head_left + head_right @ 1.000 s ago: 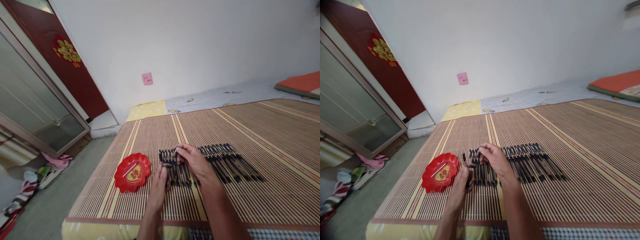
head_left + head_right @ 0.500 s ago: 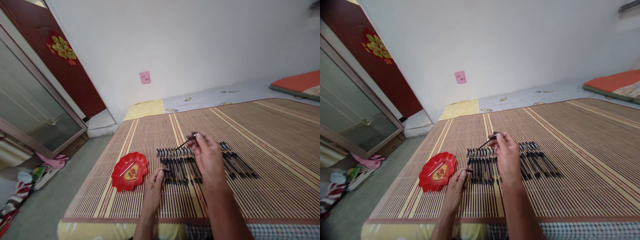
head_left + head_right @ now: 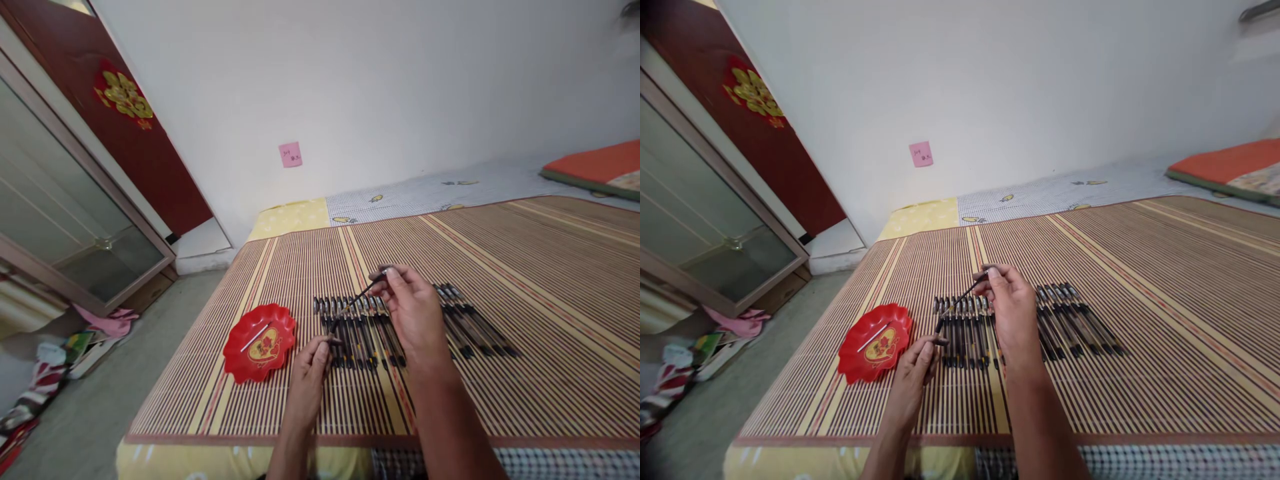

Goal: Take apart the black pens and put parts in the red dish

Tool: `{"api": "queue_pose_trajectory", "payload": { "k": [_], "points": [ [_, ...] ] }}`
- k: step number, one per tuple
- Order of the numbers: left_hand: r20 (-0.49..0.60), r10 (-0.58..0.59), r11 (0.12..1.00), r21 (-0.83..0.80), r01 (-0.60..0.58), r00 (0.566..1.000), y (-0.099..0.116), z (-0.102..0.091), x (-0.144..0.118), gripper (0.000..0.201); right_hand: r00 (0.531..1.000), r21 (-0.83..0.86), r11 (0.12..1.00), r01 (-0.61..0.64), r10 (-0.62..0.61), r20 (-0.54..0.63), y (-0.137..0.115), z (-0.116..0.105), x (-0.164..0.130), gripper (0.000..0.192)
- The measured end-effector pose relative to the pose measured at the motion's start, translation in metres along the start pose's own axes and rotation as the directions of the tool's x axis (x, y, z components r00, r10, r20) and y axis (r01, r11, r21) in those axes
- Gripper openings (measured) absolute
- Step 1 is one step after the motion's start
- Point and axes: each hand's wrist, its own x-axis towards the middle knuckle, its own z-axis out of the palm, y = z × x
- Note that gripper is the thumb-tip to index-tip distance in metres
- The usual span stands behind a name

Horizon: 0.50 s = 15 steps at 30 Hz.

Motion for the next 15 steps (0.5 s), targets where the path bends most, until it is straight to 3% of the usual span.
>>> {"api": "queue_pose_trajectory", "payload": {
  "k": [6, 15],
  "points": [
    [0.009, 0.07, 0.994, 0.084, -0.07, 0.998, 0.0065, 0.0003, -0.0016, 0.034, 0.995, -0.057, 0.998, 0.039, -0.034, 0.089, -0.0026, -0.0013, -0.0035, 0.016],
    [0.016, 0.099, 0.986, 0.133, -0.1, 0.995, 0.0099, -0.0002, -0.0021, 0.032, 0.999, 0.034, 0.999, 0.022, -0.023, 0.022, -0.0058, 0.0015, -0.0037, 0.016]
  ]
}}
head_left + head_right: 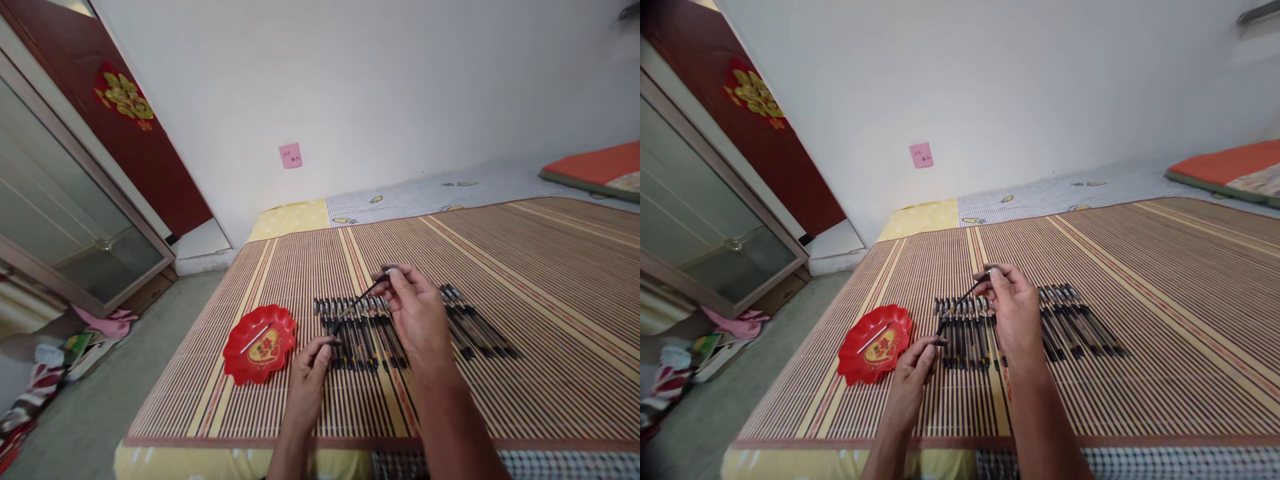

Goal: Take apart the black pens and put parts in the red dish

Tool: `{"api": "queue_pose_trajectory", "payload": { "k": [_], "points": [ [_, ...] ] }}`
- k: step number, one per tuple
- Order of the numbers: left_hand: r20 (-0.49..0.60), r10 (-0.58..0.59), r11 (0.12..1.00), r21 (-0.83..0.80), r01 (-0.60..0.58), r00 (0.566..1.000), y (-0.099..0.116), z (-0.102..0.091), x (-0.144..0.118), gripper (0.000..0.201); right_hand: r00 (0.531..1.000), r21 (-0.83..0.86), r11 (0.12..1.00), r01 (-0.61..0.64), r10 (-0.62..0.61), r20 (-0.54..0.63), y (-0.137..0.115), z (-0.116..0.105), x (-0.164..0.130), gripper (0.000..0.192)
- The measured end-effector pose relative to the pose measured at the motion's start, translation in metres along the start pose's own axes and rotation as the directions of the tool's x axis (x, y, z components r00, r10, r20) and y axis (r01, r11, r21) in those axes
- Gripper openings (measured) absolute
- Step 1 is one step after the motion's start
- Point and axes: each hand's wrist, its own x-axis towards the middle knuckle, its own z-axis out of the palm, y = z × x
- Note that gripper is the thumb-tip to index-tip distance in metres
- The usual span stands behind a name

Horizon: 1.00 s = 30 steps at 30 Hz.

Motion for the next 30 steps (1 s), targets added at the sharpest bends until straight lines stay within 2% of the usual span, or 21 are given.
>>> {"api": "queue_pose_trajectory", "payload": {
  "k": [17, 21, 26, 30],
  "points": [
    [-0.045, -0.023, 0.998, -0.052, 0.021, 0.999, 0.0056, 0.0017, -0.0015, 0.034, 1.0, -0.001, 1.0, 0.014, -0.014, 0.007, 0.001, -0.0021, -0.0004, 0.016],
    [-0.04, -0.007, 0.999, -0.033, 0.006, 0.999, 0.0023, -0.0001, -0.0015, 0.032, 1.0, -0.038, 0.999, 0.005, -0.004, 0.022, 0.0032, -0.0045, 0.0005, 0.017],
    [-0.048, 0.047, 0.998, 0.033, -0.046, 0.998, -0.0015, -0.0038, -0.0019, 0.028, 1.0, 0.025, 1.0, -0.018, 0.017, 0.023, 0.0018, -0.0038, 0.0006, 0.016],
    [-0.049, 0.041, 0.999, 0.032, -0.039, 0.998, 0.0009, -0.0033, -0.0022, 0.029, 0.999, 0.023, 0.999, -0.036, 0.036, 0.021, 0.0027, -0.0042, 0.0009, 0.016]
  ]
}}
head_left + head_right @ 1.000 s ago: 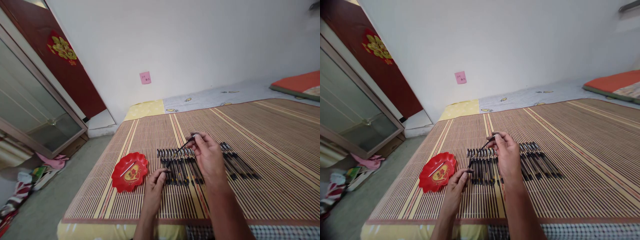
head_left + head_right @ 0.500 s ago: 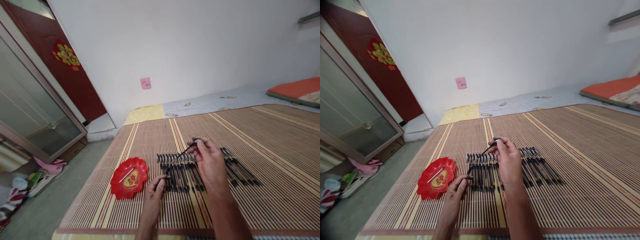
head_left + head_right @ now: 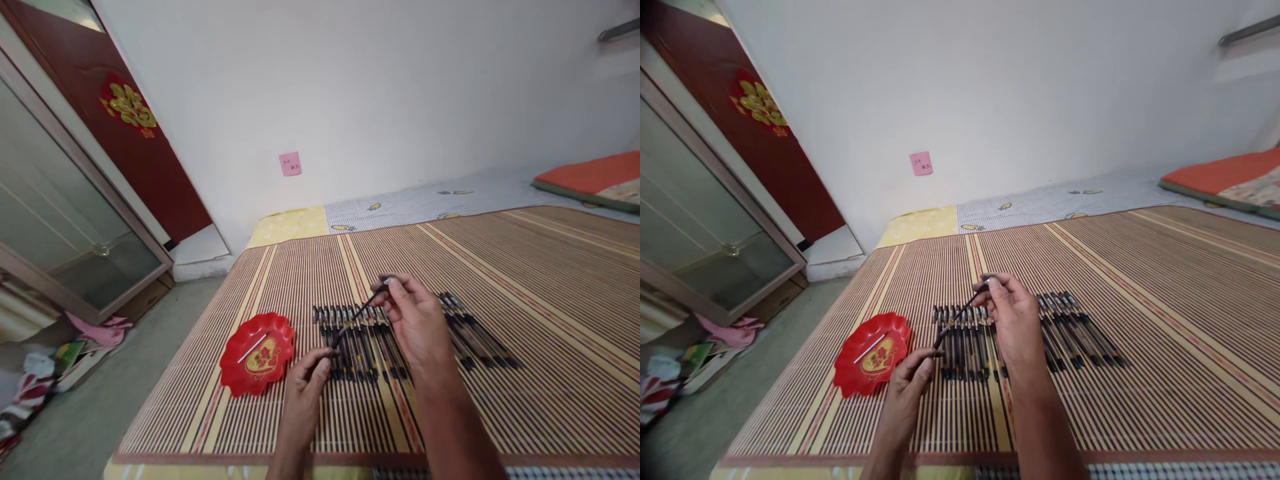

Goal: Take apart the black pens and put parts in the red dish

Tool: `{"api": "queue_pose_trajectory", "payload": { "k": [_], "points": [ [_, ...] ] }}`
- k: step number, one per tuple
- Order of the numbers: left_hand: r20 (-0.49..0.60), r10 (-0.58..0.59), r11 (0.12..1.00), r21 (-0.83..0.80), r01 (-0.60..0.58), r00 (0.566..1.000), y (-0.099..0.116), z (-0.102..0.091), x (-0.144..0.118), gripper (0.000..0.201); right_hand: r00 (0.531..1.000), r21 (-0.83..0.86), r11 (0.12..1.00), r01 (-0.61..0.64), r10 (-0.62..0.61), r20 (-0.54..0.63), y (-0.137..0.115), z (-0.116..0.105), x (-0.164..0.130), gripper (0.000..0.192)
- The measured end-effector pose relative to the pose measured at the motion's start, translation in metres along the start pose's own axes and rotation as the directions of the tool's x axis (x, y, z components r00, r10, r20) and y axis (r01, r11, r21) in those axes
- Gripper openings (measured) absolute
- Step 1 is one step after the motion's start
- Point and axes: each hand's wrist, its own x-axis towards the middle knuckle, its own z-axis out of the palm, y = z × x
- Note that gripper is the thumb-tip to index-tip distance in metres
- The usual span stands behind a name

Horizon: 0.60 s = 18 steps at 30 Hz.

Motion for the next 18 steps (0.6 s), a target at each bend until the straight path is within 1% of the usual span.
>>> {"api": "queue_pose_trajectory", "payload": {
  "k": [4, 6, 9, 11, 14, 16, 18],
  "points": [
    [0.002, -0.017, 1.0, -0.012, 0.017, 1.0, 0.003, 0.001, 0.0, 0.028, 1.0, -0.043, 0.999, 0.004, -0.003, 0.008, 0.0, -0.001, 0.0, 0.017],
    [0.0, -0.009, 1.0, -0.016, 0.009, 1.0, 0.005, 0.001, -0.001, 0.027, 0.999, -0.072, 0.997, 0.034, -0.032, 0.03, -0.004, -0.001, -0.002, 0.017],
    [0.019, -0.005, 1.0, 0.001, 0.005, 1.0, 0.007, 0.0, -0.001, 0.027, 0.991, -0.145, 0.984, 0.108, -0.095, 0.091, -0.01, 0.001, -0.006, 0.015],
    [0.038, -0.016, 1.0, 0.012, 0.016, 0.999, 0.009, 0.0, -0.002, 0.028, 0.983, -0.197, 0.97, 0.139, -0.111, 0.149, -0.013, 0.003, -0.008, 0.015],
    [0.059, -0.024, 1.0, -0.005, 0.025, 0.998, 0.015, 0.0, -0.003, 0.035, 0.97, -0.23, 0.965, 0.125, -0.07, 0.233, -0.012, 0.005, -0.008, 0.016],
    [0.071, -0.023, 0.999, -0.027, 0.025, 0.997, 0.019, 0.003, -0.004, 0.039, 0.961, -0.223, 0.971, 0.082, -0.018, 0.275, -0.007, 0.007, -0.008, 0.016],
    [0.092, -0.048, 0.996, -0.075, 0.055, 0.995, 0.023, 0.006, -0.006, 0.042, 0.95, -0.204, 0.979, 0.029, 0.037, 0.311, -0.002, 0.008, -0.007, 0.016]
  ]
}}
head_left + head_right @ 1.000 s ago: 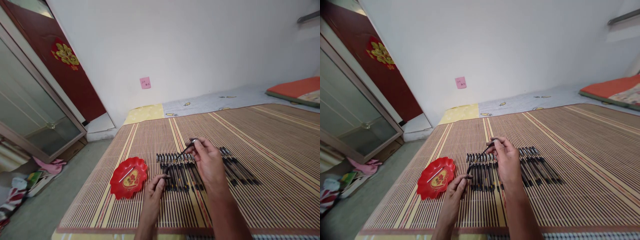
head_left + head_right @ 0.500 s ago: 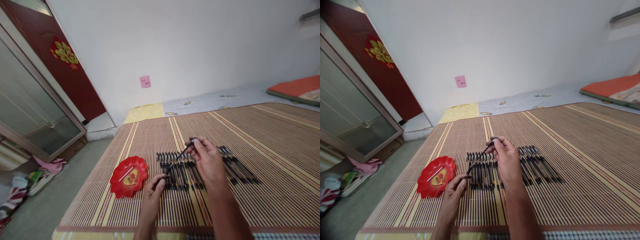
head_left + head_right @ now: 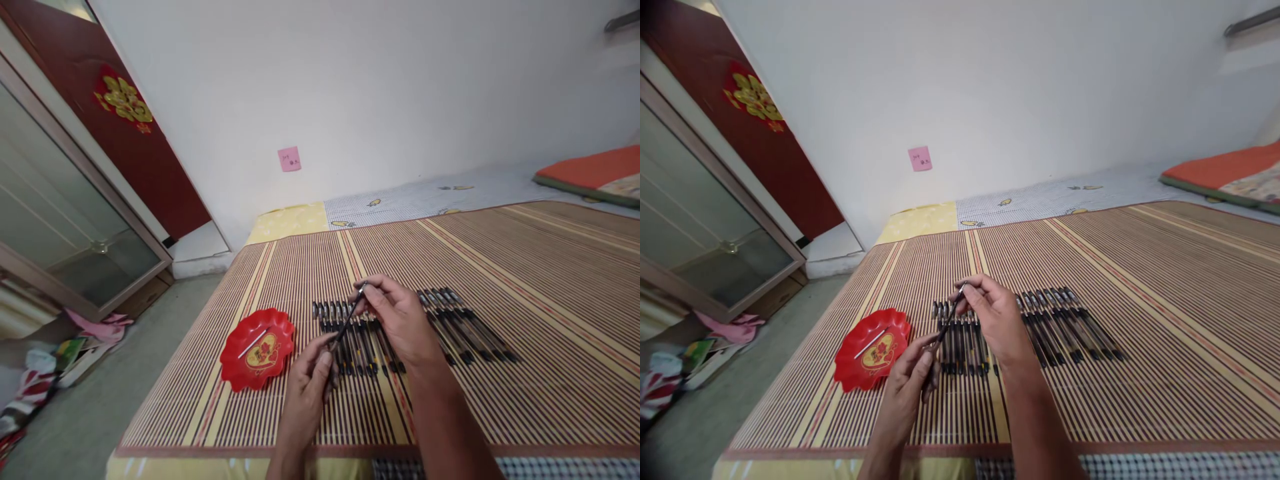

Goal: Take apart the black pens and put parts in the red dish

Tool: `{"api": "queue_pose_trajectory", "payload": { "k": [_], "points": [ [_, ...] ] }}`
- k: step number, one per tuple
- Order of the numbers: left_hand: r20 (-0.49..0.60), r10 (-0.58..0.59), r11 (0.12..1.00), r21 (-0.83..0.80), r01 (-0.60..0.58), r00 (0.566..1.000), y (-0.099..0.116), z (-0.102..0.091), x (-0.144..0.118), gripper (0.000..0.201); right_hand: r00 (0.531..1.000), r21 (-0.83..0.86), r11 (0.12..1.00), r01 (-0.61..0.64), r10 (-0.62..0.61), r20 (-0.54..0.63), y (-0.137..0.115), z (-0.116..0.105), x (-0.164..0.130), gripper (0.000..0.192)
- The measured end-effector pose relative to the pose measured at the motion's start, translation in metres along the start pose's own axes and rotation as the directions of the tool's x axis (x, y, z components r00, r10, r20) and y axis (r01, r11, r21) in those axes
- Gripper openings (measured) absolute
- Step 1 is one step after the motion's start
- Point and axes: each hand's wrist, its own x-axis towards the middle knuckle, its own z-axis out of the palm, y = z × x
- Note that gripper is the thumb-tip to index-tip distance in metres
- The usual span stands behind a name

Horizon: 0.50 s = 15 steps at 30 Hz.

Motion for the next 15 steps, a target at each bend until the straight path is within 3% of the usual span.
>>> {"api": "queue_pose_trajectory", "payload": {
  "k": [4, 8, 15],
  "points": [
    [0.025, -0.109, 0.96, -0.256, 0.112, 0.994, 0.002, 0.008, -0.003, 0.046, 0.99, 0.055, 0.995, -0.078, 0.071, 0.119, 0.007, 0.004, -0.001, 0.016],
    [0.021, -0.141, 0.87, -0.474, 0.134, 0.99, 0.002, 0.015, -0.003, 0.045, 0.967, 0.056, 0.991, -0.121, 0.105, 0.232, 0.011, 0.007, -0.003, 0.018],
    [0.0, -0.144, 0.779, -0.617, 0.113, 0.99, 0.002, 0.017, -0.004, 0.04, 0.937, -0.065, 0.99, -0.127, 0.141, 0.319, 0.01, 0.01, -0.002, 0.017]
  ]
}}
